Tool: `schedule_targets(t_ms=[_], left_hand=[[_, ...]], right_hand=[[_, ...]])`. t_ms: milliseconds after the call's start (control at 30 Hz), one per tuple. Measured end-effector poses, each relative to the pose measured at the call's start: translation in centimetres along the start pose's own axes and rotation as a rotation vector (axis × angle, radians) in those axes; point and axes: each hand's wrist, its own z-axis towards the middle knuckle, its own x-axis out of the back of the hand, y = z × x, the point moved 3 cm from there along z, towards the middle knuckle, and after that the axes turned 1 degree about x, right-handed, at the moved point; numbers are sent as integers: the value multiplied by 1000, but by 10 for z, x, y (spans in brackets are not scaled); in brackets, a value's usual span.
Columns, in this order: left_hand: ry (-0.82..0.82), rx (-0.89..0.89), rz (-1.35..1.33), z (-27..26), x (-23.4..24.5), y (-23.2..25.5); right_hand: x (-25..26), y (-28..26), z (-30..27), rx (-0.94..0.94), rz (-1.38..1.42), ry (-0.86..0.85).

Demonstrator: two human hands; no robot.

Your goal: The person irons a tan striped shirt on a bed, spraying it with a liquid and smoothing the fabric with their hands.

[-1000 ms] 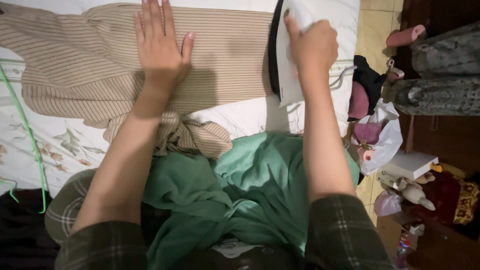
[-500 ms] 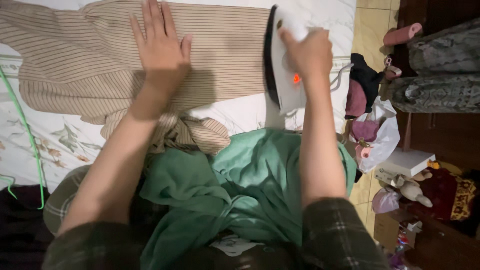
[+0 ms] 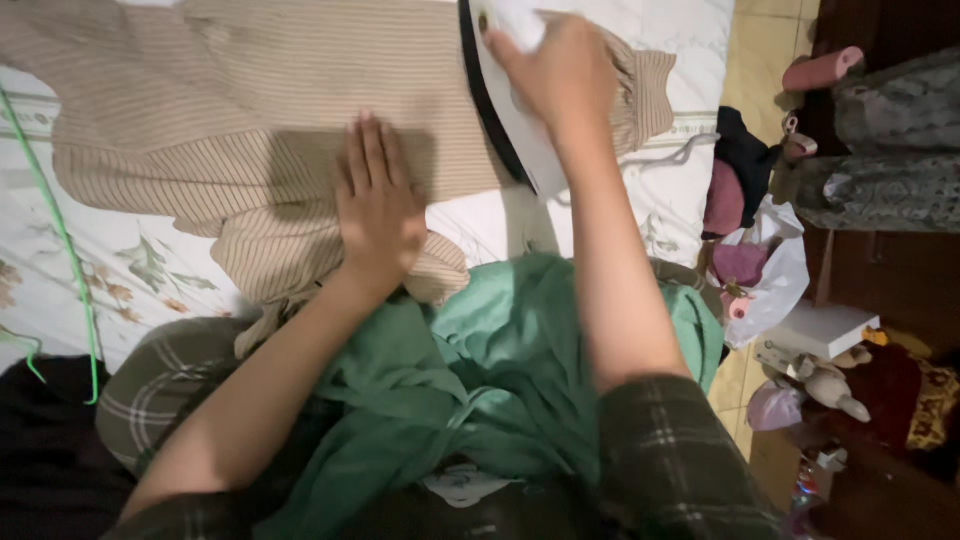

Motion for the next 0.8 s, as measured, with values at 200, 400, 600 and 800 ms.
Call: schedule_targets(t_ms=[200,400,600,800], left_hand=[[10,2,-74,-5,-4,-5],[9,20,-89,-1,-6,-4],[-56,42,-53,-2,-11,-4],[-78,74,54,6,9,-24]], right_hand=[[9,28,-11,-107,-46,-17],[16,45,-11,-136,-124,52],[33,54,-10,-323,-61,11],[52,13,-29,161,-30,-235]])
